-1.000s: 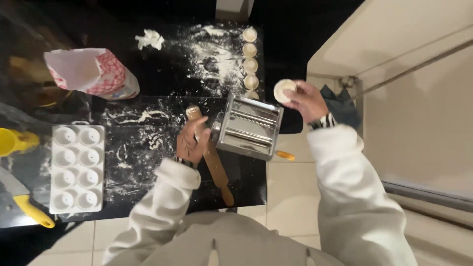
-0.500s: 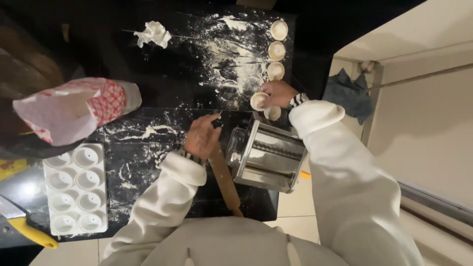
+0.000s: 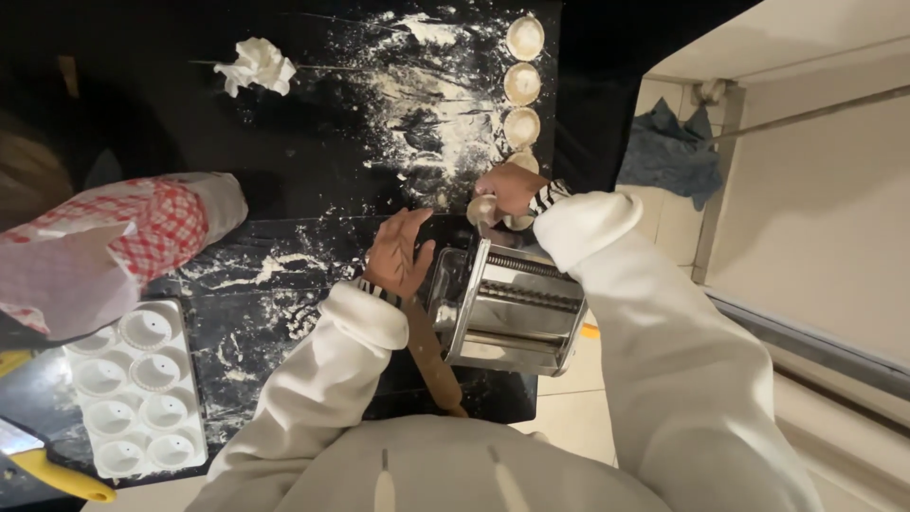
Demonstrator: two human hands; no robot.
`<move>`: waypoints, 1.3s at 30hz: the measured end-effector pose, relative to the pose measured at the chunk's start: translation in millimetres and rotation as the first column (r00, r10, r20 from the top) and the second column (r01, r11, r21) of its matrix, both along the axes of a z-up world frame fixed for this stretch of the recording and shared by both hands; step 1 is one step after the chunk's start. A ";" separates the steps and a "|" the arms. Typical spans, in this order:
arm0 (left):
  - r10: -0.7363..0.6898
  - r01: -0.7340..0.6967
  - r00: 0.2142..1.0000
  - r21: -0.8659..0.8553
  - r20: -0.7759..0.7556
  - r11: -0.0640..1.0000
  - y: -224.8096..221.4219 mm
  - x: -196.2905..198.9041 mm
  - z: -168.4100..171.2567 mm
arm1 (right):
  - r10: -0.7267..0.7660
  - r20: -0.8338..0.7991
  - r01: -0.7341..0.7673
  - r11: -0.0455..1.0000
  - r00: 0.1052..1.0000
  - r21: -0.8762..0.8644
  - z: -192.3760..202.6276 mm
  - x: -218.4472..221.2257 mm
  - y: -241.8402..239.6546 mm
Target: Rolling dough, using a mold to shape it, and preparing pieces for a pasta machine.
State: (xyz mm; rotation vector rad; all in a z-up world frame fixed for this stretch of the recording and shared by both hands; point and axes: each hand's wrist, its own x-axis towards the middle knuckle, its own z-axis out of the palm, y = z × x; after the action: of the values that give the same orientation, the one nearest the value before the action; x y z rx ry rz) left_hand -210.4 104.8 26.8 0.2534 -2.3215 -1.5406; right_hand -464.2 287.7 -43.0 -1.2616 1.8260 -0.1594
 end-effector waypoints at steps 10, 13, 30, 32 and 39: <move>0.039 -0.038 0.997 0.019 -0.071 0.999 10.9 14.3 -17.0 | -0.098 0.072 0.095 0.995 0.993 0.042 22.6 7.2 -15.2; 0.163 -0.149 0.971 0.091 -0.174 0.985 15.0 16.0 -1.4 | -0.115 0.048 0.113 0.993 0.992 0.035 41.7 7.5 -16.7; 0.192 -0.191 0.978 0.020 -0.085 0.981 27.7 156.6 79.5 | -0.325 0.110 0.322 0.726 0.939 -0.608 285.6 166.4 -29.9; 0.275 -0.281 0.957 -0.057 -0.092 0.958 27.9 193.2 91.7 | -0.302 0.076 0.285 0.745 0.950 -0.603 292.2 202.0 -36.2; 0.472 -0.444 0.880 -0.257 0.057 0.858 38.3 328.4 81.7 | -0.171 0.365 0.365 0.736 0.915 -0.571 230.9 301.4 -38.7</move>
State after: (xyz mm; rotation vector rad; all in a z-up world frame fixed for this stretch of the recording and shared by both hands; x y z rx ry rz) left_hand 118.0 143.1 108.5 0.7932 -2.2799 -1.0284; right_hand -162.8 249.0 187.9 -1.3008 1.7364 -1.1547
